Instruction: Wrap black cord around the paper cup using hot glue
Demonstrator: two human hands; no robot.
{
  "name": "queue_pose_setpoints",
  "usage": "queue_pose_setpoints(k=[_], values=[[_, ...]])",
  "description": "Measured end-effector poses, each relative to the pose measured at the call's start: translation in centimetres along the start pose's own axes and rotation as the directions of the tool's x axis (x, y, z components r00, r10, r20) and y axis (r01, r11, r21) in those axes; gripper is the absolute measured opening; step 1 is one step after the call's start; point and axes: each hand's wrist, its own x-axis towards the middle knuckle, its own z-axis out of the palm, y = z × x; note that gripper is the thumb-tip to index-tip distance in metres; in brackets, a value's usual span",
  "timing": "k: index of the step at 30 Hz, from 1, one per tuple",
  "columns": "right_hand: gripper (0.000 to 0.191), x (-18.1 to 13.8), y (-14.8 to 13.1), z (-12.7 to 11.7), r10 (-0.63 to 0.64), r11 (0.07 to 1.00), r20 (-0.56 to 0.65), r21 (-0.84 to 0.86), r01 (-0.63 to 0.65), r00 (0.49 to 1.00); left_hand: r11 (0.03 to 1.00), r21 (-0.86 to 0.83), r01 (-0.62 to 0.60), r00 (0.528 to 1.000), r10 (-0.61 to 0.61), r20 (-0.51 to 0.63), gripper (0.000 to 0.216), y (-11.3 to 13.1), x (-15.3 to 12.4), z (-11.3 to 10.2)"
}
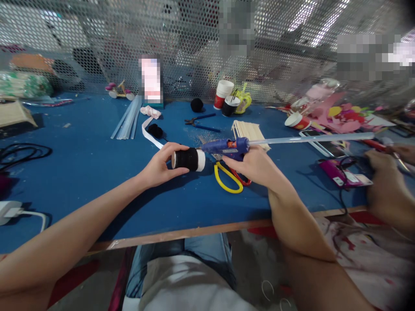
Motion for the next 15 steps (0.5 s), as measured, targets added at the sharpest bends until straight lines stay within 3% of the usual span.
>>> queue_pose_setpoints(k=[8, 15], values=[[0.022, -0.12, -0.69, -0.52, -0.021, 0.999, 0.022, 0.027, 0.021, 1.0, 0.968, -0.176, 0.181, 0.981, -0.19, -0.04, 0.052, -0.53, -0.06, 0.39], [0.037, -0.49, -0.86, -0.62, 0.017, 0.998, 0.059, 0.063, -0.021, 0.998, 0.911, -0.303, 0.281, 0.956, -0.292, 0.008, 0.05, -0.48, 0.13, 0.23]])
